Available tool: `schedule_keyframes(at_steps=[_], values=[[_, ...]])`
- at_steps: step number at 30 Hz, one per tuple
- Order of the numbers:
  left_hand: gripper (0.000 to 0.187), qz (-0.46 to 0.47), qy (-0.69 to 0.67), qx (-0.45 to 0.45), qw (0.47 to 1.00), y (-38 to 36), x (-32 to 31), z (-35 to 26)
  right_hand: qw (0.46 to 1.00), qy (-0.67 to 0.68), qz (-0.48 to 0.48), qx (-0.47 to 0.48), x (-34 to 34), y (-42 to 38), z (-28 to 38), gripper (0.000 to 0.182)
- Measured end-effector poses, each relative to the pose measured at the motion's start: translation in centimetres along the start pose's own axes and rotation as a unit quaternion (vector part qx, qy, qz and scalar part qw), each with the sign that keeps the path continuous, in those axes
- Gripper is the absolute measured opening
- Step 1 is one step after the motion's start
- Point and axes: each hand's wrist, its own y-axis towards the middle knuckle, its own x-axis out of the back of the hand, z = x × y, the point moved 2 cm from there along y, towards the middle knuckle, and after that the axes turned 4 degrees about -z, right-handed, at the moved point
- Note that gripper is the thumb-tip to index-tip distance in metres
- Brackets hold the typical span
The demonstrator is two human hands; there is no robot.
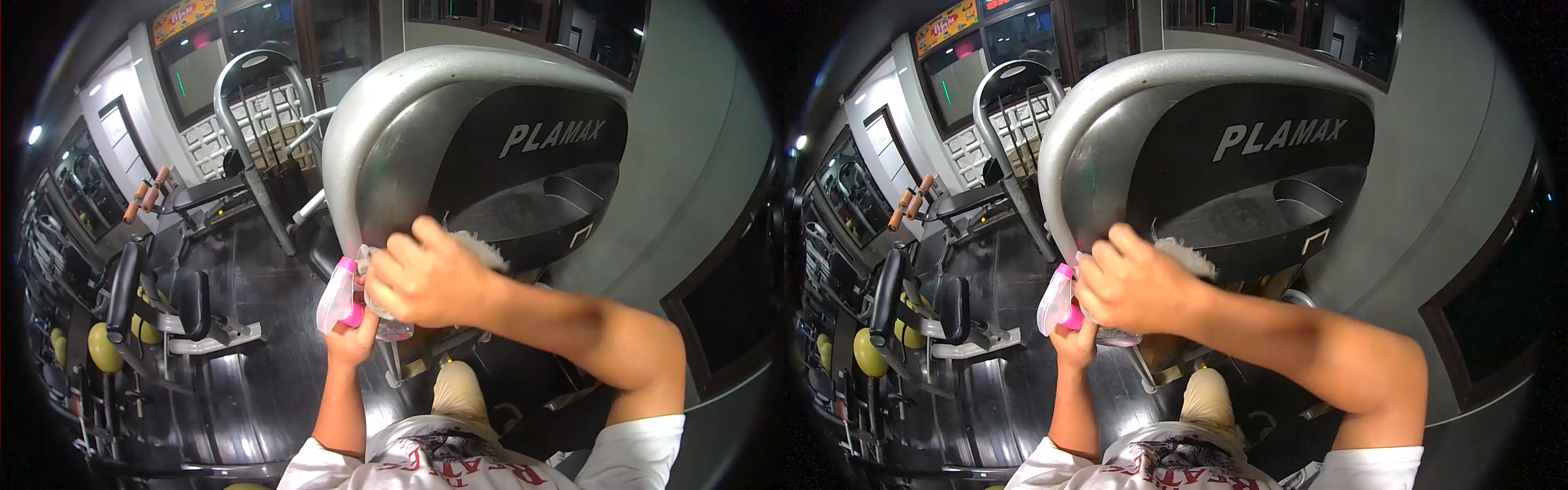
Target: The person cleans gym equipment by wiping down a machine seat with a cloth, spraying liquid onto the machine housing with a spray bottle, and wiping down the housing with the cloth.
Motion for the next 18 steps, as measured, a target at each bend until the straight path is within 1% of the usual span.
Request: schedule_keyframes(at_steps=[1,2,4,5,7,9,10,11,12,13,15,17,18], values=[[0.041,0.003,0.004,0.005,1.0,0.0,0.0,-0.2,1.0,-0.016,-0.013,-0.008,0.6,0.2,-1.1,0.015],[0.041,0.001,-0.062,0.032,0.998,0.0,-0.3,0.0,0.997,-0.052,-0.05,-0.02,1.4,1.2,-2.8,0.014],[0.04,-0.003,-0.194,0.088,0.977,0.0,-1.0,0.4,0.983,-0.154,-0.072,-0.07,4.3,3.8,-7.0,0.01],[0.038,0.002,-0.186,0.087,0.979,0.0,-1.1,0.4,0.972,-0.165,-0.138,-0.095,4.4,4.2,-9.5,0.016],[0.035,0.011,-0.168,0.084,0.982,-0.1,-1.1,0.3,0.962,-0.086,-0.164,-0.2,4.7,4.3,-11.4,0.018],[0.036,0.008,-0.18,0.088,0.98,-0.2,-1.0,0.3,0.979,-0.08,-0.105,-0.155,4.3,3.7,-9.2,0.02],[0.037,0.004,-0.186,0.088,0.979,-0.2,-1.1,0.4,0.982,-0.112,-0.085,-0.125,3.6,3.4,-7.3,0.016],[0.039,0.007,-0.112,0.063,0.992,-0.3,-0.9,0.7,0.989,-0.103,-0.046,-0.097,3.4,3.1,-5.0,0.014],[0.041,0.011,-0.035,0.04,0.999,-0.5,-0.3,1.2,0.996,-0.057,-0.022,-0.059,2.6,2.3,-2.9,0.012],[0.044,0.018,0.043,0.017,0.999,-0.7,0.1,1.3,0.999,-0.037,0.014,-0.019,1.1,0.6,-1.0,0.013],[0.046,-0.002,-0.018,0.028,0.999,-0.3,-0.4,0.2,0.998,-0.023,0.027,0.06,-0.3,-1.6,0.5,0.016],[0.046,-0.032,-0.076,0.041,0.996,-0.3,-0.7,0.1,0.999,-0.008,-0.01,0.045,1.1,-0.2,-1.7,0.015],[0.046,-0.033,-0.075,0.039,0.996,-0.1,-0.6,0.1,0.999,-0.021,-0.031,0.034,1.9,0.9,-3.2,0.013]])
